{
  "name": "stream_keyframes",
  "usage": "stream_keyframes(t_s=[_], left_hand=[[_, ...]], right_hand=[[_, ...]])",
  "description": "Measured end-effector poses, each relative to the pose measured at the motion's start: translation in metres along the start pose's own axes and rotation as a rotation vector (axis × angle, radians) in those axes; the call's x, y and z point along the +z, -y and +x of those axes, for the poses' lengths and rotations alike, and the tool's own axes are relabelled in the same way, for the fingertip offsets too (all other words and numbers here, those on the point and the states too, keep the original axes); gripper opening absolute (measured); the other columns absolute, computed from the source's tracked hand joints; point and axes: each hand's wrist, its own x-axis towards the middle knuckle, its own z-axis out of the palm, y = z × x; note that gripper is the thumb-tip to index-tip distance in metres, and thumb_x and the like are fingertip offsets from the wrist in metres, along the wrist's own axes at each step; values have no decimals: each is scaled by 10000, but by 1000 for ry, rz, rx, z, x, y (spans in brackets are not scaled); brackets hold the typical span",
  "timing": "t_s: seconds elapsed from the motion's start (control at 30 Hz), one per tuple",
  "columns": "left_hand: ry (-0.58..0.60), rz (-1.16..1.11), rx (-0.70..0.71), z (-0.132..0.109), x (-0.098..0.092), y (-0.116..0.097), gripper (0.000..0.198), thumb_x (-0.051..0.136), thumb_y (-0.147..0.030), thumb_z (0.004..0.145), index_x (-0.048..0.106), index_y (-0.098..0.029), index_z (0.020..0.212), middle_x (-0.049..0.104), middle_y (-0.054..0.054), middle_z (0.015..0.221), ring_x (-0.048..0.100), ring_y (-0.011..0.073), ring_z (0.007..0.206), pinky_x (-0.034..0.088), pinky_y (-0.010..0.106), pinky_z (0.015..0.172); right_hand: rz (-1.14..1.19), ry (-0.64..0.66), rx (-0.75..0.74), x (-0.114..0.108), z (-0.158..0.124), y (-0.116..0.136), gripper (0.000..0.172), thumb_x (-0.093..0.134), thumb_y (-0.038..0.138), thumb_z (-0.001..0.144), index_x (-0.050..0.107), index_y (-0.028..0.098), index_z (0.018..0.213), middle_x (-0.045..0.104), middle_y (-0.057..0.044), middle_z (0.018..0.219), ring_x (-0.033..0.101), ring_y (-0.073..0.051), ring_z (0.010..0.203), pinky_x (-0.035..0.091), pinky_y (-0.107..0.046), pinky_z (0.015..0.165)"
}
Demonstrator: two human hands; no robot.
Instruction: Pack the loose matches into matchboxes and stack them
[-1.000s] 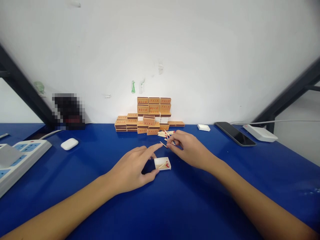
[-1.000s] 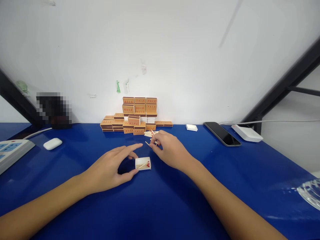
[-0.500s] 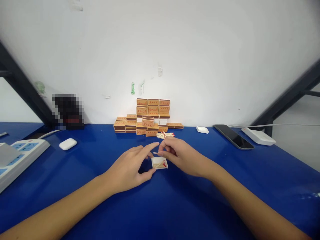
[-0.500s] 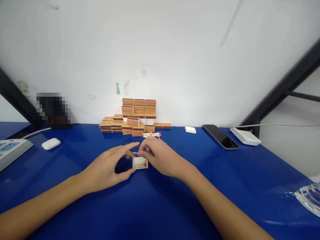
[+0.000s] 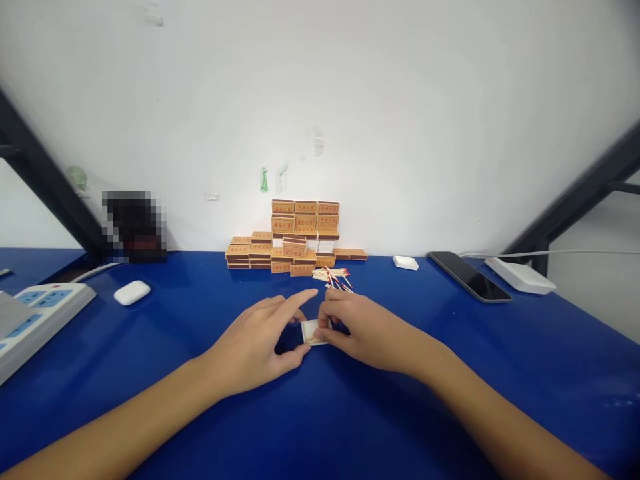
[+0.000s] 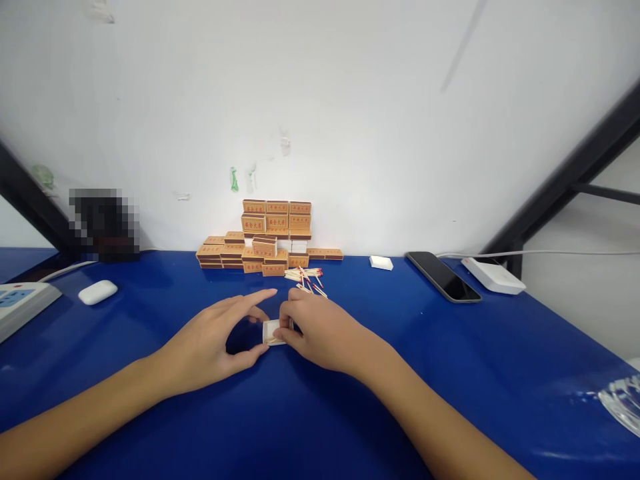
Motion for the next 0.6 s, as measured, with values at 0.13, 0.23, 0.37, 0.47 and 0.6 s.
stream_keyframes(t_s=[0.13,0.23,0.37,0.47,0.6], left_hand=[[4,0,2,0,0,0,824,715,-213,894,288,-344,1586,725,19,1163,694,244,1093,540,500,1039],[8,-5,14,-1,1,1,845,713,-214,894,263,-359,1595,717,14,1164,686,240,1074,546,488,1016],[-2,0,32,-2,2,0,858,711,-211,896,247,-366,1601,713,6,1157,677,239,1062,539,481,1015],[-6,2,25,-2,2,-1,852,717,-213,896,256,-363,1597,712,-1,1158,674,237,1071,533,471,1024],[1,2,22,-2,2,-2,833,716,-220,899,269,-350,1590,716,5,1178,675,238,1092,522,475,1039]], right_hand=[[-16,21,-20,-2,0,-3,62,659,214,974,685,199,921,616,-43,998,577,-160,818,417,-294,716],[-27,58,-28,-5,-2,-3,82,645,223,996,702,209,938,612,-45,1021,586,-165,843,412,-291,725],[-39,35,9,-6,-4,1,63,679,224,972,699,194,921,621,-39,1000,577,-157,814,398,-284,703],[-21,3,18,-7,-4,3,97,695,220,949,697,188,857,630,-29,940,556,-144,770,384,-275,678],[82,-190,15,-8,4,-10,210,666,315,959,669,198,784,581,20,730,505,-127,665,360,-266,633]])
